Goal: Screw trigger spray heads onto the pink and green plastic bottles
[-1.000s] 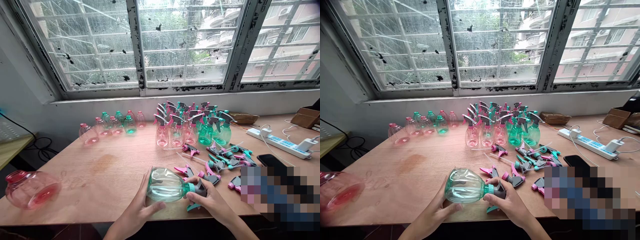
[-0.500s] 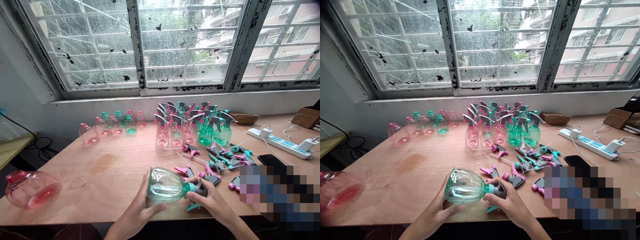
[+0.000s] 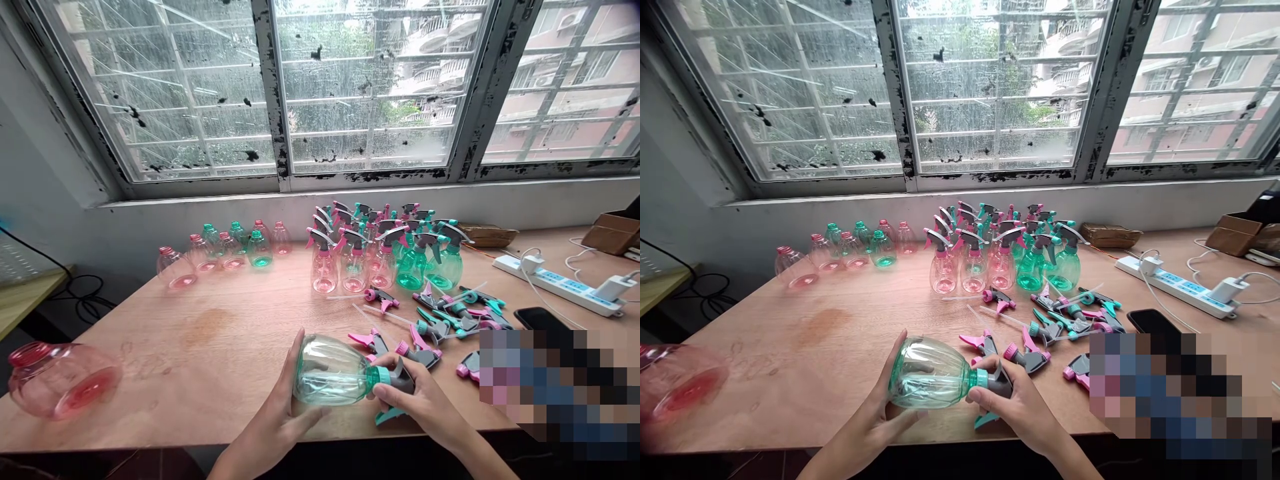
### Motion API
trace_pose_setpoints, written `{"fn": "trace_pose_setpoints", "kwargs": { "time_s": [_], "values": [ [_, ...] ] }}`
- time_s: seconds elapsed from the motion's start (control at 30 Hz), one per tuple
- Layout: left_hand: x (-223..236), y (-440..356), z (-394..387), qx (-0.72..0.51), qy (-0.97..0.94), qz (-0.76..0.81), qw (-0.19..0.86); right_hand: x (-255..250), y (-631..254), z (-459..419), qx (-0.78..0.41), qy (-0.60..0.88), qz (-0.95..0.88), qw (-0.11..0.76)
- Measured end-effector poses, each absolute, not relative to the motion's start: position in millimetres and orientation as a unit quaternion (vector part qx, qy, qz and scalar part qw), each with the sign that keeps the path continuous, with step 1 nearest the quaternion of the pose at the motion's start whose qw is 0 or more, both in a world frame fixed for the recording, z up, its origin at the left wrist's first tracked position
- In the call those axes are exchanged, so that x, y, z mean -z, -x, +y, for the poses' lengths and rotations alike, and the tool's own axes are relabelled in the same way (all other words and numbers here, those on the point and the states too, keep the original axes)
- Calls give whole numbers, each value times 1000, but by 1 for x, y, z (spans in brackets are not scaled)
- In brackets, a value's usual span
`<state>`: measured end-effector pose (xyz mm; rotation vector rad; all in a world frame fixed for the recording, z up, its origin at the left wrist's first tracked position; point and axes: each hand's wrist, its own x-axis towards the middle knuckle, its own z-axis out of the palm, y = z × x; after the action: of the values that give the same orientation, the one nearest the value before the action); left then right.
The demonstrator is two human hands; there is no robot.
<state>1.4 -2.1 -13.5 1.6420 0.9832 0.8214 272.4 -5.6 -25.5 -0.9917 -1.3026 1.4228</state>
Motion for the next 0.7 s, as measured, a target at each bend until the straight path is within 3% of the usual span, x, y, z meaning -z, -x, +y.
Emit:
{"fn": "trace_pose_setpoints", "kwargs": {
  "time_s": [0.7],
  "values": [
    [14,-2,-1,-355,-665,399,522,24,-273,-4,-581,408,-533,459]
  ]
}}
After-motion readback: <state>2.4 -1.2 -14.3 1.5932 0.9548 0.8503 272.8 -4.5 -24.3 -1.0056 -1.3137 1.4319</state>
